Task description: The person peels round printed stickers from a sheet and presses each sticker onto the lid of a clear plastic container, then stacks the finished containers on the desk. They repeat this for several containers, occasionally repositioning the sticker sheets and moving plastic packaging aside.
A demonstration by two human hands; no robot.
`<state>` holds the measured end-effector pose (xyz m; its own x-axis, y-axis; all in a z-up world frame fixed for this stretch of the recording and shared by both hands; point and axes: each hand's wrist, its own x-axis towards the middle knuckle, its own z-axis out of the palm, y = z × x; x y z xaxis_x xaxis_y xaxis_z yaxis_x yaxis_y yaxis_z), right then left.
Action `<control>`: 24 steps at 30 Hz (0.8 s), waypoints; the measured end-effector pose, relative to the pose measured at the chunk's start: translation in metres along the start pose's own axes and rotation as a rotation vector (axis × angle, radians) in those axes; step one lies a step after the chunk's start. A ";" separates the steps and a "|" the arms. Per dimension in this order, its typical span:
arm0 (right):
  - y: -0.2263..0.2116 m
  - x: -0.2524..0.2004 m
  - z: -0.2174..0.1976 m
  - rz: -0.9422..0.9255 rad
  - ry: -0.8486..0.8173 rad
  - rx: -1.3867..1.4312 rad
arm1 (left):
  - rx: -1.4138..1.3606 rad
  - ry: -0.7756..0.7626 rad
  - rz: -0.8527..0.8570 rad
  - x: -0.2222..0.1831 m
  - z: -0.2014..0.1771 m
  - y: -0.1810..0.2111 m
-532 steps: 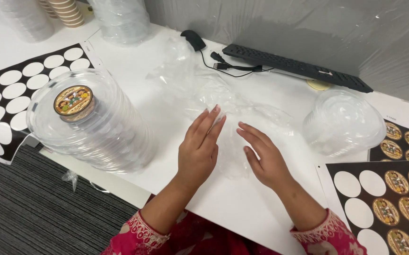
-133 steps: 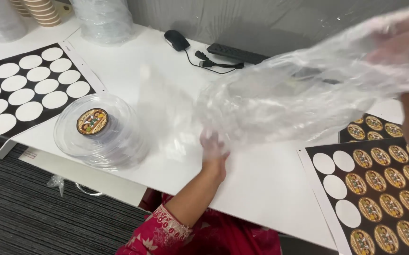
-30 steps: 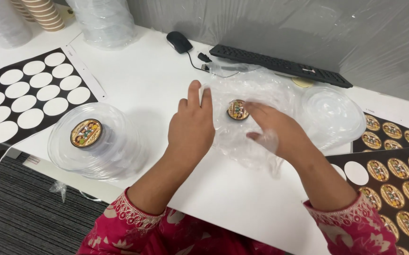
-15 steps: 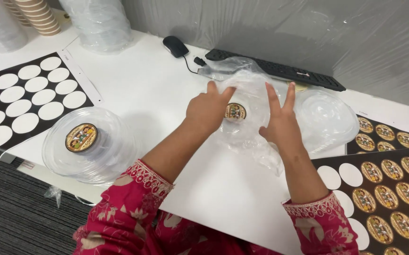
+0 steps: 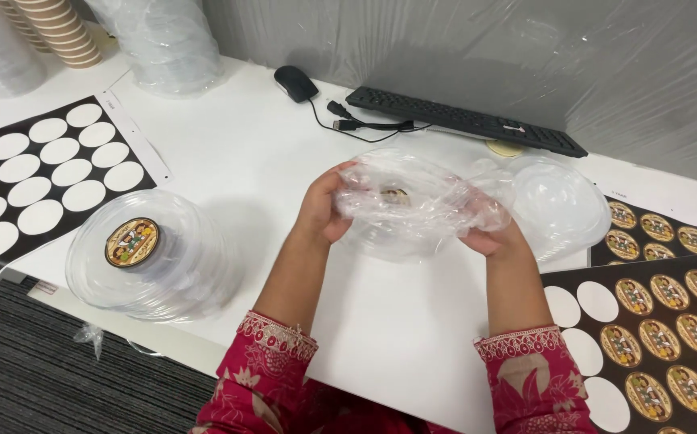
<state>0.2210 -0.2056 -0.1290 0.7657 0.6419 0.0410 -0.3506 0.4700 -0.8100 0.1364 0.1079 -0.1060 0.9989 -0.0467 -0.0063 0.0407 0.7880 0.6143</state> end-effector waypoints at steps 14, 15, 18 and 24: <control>-0.009 -0.027 0.162 -0.166 0.237 -1.157 | 2.198 0.184 1.007 -0.064 0.125 0.005; -0.002 -0.027 0.165 -0.161 0.233 -1.158 | 2.198 0.190 1.002 -0.053 0.108 -0.004; 0.011 -0.025 0.167 -0.186 0.298 -1.604 | 2.337 0.331 0.739 -0.020 0.068 -0.024; -0.004 -0.026 0.190 0.296 0.306 -2.039 | 2.530 0.533 0.639 -0.031 0.072 -0.005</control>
<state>0.0999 -0.1091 -0.0162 0.9305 0.3564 -0.0842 0.3451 -0.9303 -0.1241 0.1039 0.0612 -0.0519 0.8260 0.1246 0.5497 0.2028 -0.9757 -0.0835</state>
